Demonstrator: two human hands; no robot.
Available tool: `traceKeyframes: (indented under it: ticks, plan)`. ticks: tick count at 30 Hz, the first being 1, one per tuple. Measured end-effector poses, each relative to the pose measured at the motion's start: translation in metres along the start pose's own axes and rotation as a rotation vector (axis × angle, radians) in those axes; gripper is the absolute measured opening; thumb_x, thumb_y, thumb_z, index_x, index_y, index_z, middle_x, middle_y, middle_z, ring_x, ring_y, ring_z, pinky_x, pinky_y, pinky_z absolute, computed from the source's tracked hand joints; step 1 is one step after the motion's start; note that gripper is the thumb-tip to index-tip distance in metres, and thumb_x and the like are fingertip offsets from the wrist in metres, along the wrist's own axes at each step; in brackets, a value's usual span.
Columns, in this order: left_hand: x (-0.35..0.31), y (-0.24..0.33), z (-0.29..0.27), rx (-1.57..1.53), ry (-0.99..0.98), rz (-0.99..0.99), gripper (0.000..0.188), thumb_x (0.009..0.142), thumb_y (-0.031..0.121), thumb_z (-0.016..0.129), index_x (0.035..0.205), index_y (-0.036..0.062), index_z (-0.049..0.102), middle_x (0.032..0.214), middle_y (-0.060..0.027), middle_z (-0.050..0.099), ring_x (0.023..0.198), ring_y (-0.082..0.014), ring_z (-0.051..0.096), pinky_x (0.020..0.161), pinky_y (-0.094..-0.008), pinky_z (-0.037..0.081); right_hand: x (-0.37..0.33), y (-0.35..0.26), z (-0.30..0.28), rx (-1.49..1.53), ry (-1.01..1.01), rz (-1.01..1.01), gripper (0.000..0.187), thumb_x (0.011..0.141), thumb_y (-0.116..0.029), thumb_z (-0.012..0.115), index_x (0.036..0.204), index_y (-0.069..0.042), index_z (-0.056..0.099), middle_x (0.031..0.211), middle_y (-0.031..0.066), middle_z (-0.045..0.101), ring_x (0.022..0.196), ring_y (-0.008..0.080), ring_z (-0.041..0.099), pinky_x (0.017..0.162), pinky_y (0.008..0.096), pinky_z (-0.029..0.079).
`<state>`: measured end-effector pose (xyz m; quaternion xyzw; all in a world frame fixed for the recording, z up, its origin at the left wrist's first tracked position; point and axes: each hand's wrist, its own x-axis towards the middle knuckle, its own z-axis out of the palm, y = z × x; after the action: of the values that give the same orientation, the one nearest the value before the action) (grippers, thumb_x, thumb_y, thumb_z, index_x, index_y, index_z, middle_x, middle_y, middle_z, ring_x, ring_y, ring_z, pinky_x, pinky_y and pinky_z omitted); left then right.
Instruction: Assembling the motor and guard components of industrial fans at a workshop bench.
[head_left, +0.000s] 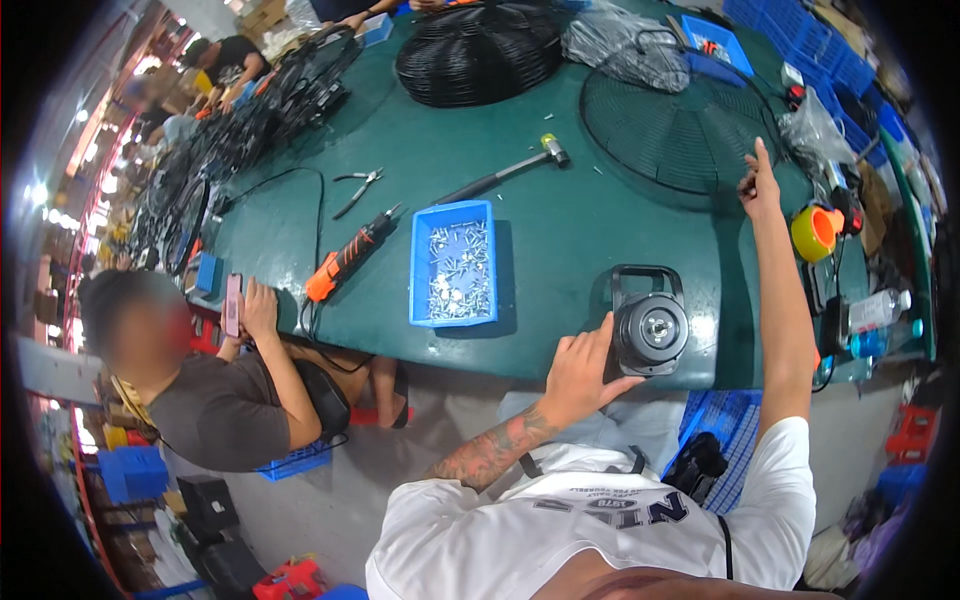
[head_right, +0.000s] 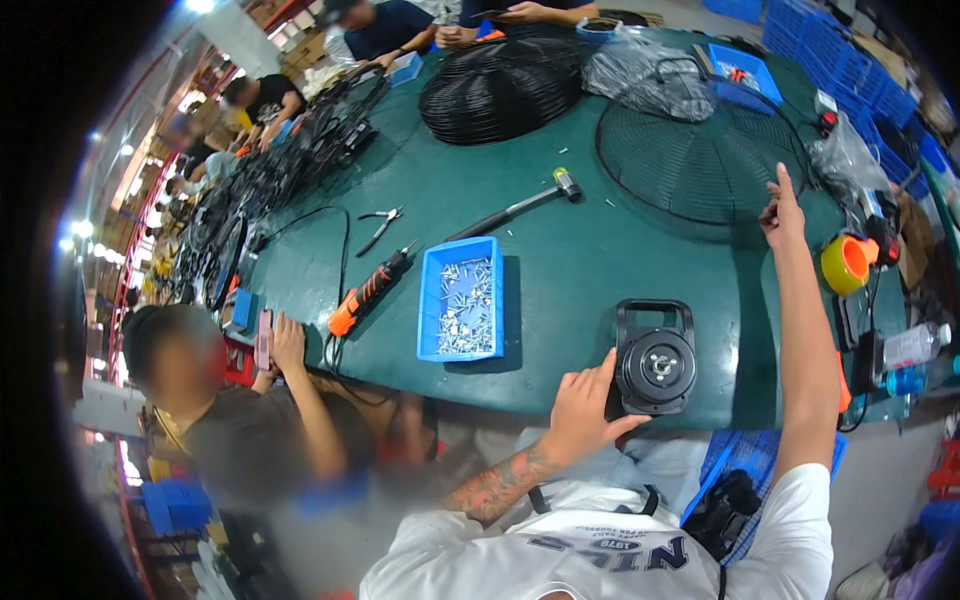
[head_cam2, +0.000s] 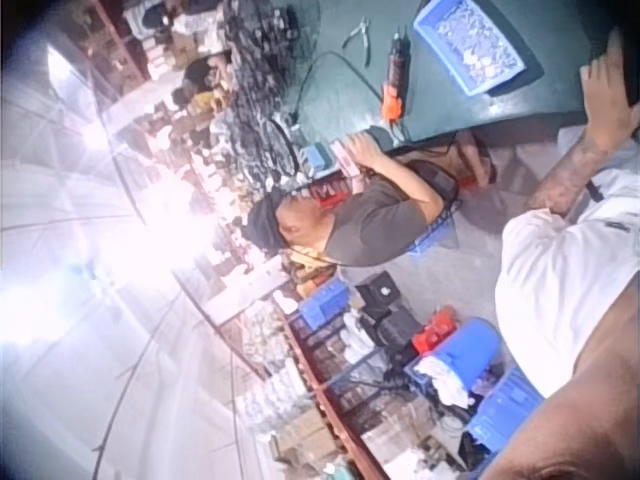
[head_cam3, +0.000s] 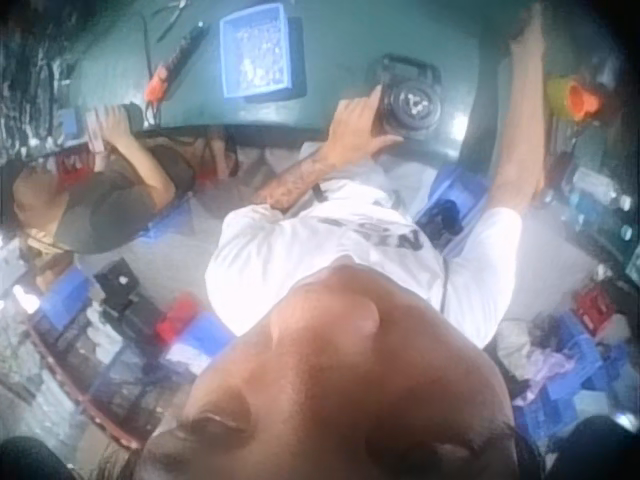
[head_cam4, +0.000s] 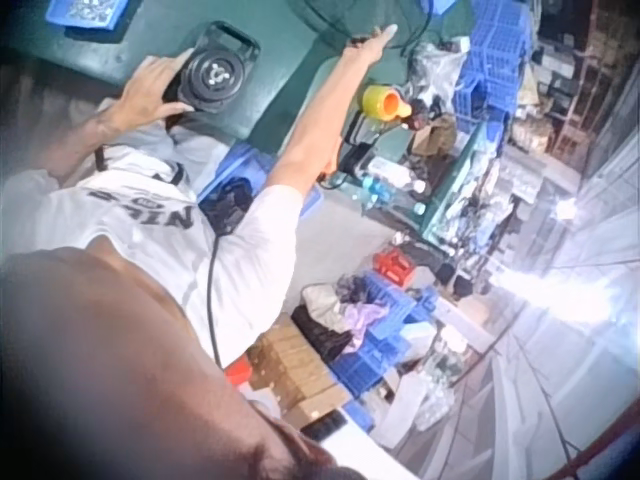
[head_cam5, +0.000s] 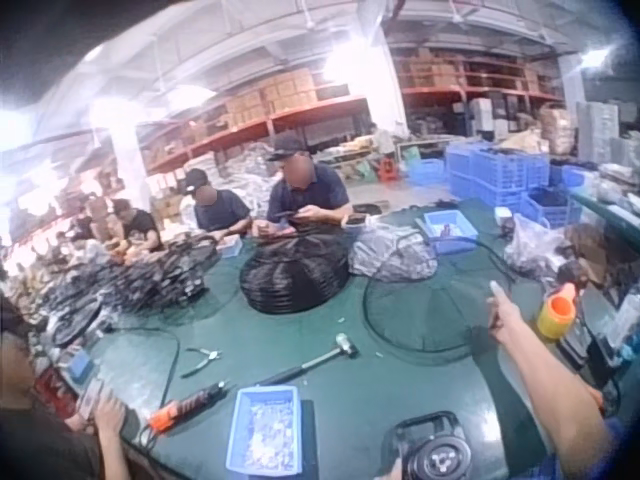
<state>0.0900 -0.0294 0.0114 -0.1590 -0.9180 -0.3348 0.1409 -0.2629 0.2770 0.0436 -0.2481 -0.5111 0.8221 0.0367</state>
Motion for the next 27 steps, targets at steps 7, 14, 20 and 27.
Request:
traceKeyframes:
  ticks: [7, 14, 20, 27]
  plan:
    - [-0.002, 0.002, -0.002, 0.014, 0.03, 0.005, 0.107, 0.076, 0.053, 0.081, 0.148, -0.0116, 0.033, 0.103, -0.0165, 0.061, 0.094, -0.0292, 0.06, 0.086, -0.0399, 0.042, -0.054, -0.034, 0.055, 0.114, -0.24, -0.293, 0.028, 0.089, -0.031, 0.077, 0.09, -0.004, 0.073, 0.054, -0.003, 0.047, 0.045, 0.009, 0.042, 0.046, 0.0241, 0.035]
    - [0.003, 0.005, -0.007, -0.012, 0.059, 0.023, 0.105, 0.077, 0.05, 0.082, 0.149, -0.0094, 0.033, 0.109, -0.0174, 0.06, 0.095, -0.0295, 0.059, 0.088, -0.0397, 0.043, -0.168, -0.065, 0.1, -0.199, -0.271, -0.927, 0.018, 0.091, -0.02, 0.076, 0.09, -0.002, 0.076, 0.062, -0.0053, 0.055, 0.052, 0.0036, 0.046, 0.05, 0.0212, 0.034]
    - [0.025, -0.001, -0.048, -0.606, 0.078, -0.186, 0.104, 0.076, 0.039, 0.086, 0.154, 0.0004, 0.029, 0.13, -0.0163, 0.056, 0.106, -0.0242, 0.06, 0.088, -0.037, 0.052, -0.276, -0.075, 0.072, -0.618, -0.319, -1.291, 0.026, 0.087, -0.013, 0.08, 0.108, 0.001, 0.075, 0.073, -0.0009, 0.067, 0.068, 0.0023, 0.057, 0.058, 0.0209, 0.044]
    - [0.099, 0.022, -0.125, -1.349, 0.314, 0.033, 0.099, 0.086, 0.067, 0.067, 0.153, 0.0045, 0.029, 0.14, -0.0217, 0.053, 0.123, -0.0349, 0.06, 0.093, -0.0425, 0.054, -0.33, -0.028, 0.037, -1.287, -0.668, -2.038, 0.058, 0.073, -0.012, 0.068, 0.131, -0.01, 0.068, 0.065, -0.0021, 0.035, 0.053, 0.0127, 0.041, 0.049, 0.03, 0.034]
